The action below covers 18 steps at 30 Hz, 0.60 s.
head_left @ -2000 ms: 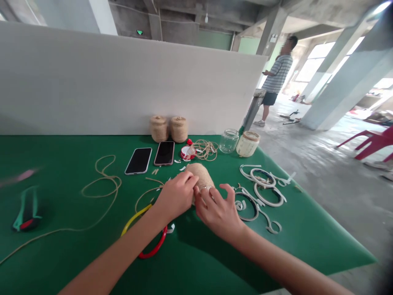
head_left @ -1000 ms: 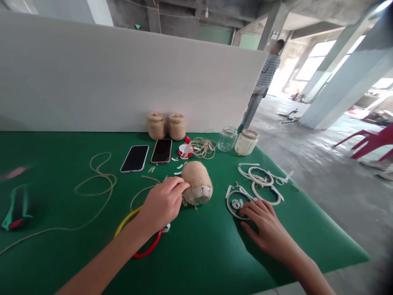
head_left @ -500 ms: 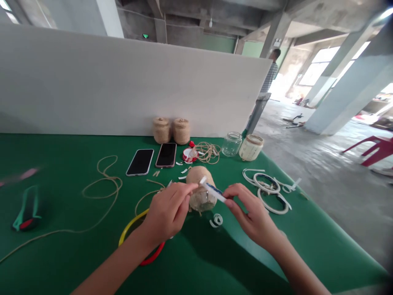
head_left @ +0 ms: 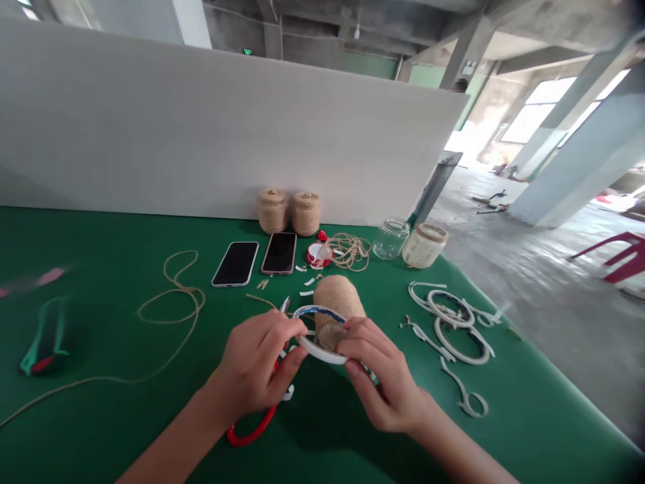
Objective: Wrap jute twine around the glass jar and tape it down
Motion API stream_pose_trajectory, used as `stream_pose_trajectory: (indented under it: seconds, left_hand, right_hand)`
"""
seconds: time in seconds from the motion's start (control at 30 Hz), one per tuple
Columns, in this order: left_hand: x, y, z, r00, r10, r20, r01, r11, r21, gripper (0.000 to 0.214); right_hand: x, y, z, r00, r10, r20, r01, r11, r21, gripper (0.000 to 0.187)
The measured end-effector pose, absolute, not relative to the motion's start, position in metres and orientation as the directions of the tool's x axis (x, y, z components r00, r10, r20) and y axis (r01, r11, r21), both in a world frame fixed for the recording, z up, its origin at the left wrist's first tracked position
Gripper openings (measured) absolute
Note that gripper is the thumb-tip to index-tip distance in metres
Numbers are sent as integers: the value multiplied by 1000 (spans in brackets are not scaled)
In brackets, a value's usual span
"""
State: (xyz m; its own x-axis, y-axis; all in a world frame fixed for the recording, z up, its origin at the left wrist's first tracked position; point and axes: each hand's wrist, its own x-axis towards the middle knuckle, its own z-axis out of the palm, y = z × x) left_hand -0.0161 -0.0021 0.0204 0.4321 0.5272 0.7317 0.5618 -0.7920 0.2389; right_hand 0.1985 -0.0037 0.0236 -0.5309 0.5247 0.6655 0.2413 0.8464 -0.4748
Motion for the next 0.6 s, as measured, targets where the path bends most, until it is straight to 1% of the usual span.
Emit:
stream_pose_trajectory:
  seconds: [0.07, 0.13, 0.2, 0.27, 0.33, 0.43, 0.53, 0.6]
  left_hand:
    - [-13, -5, 18, 393, 549, 738, 568, -776, 274, 21]
    - [-8, -8, 17, 344, 570, 746, 579, -754, 309, 22]
    - [-3, -13, 15, 342, 529, 777, 572, -773, 275, 23]
    - [4, -17, 13, 363, 458, 812, 565, -801, 200, 26]
    - [10, -20, 11, 344, 440, 830, 581, -794, 180, 29]
    - [16, -22, 8, 265, 518, 813, 599, -750, 282, 24]
    - [18, -22, 5, 285, 563, 776, 536, -765, 358, 17]
    - [18, -21, 4, 283, 567, 774, 514, -770, 377, 19]
  right_hand:
    - [197, -7, 19, -507, 508, 696, 243, 859, -451, 20]
    - [195, -9, 14, -480, 484, 732, 285, 875, -391, 19]
    - [193, -11, 10, -456, 440, 773, 359, 886, -293, 18]
    - [192, -11, 6, -452, 394, 800, 441, 879, -184, 18]
    - [192, -11, 4, -472, 356, 807, 493, 865, -94, 18]
    - [193, -12, 4, -507, 332, 795, 529, 849, -17, 20]
    - [193, -11, 5, -513, 322, 796, 547, 837, 14, 21]
    - [193, -11, 5, -499, 318, 806, 552, 834, 13, 20]
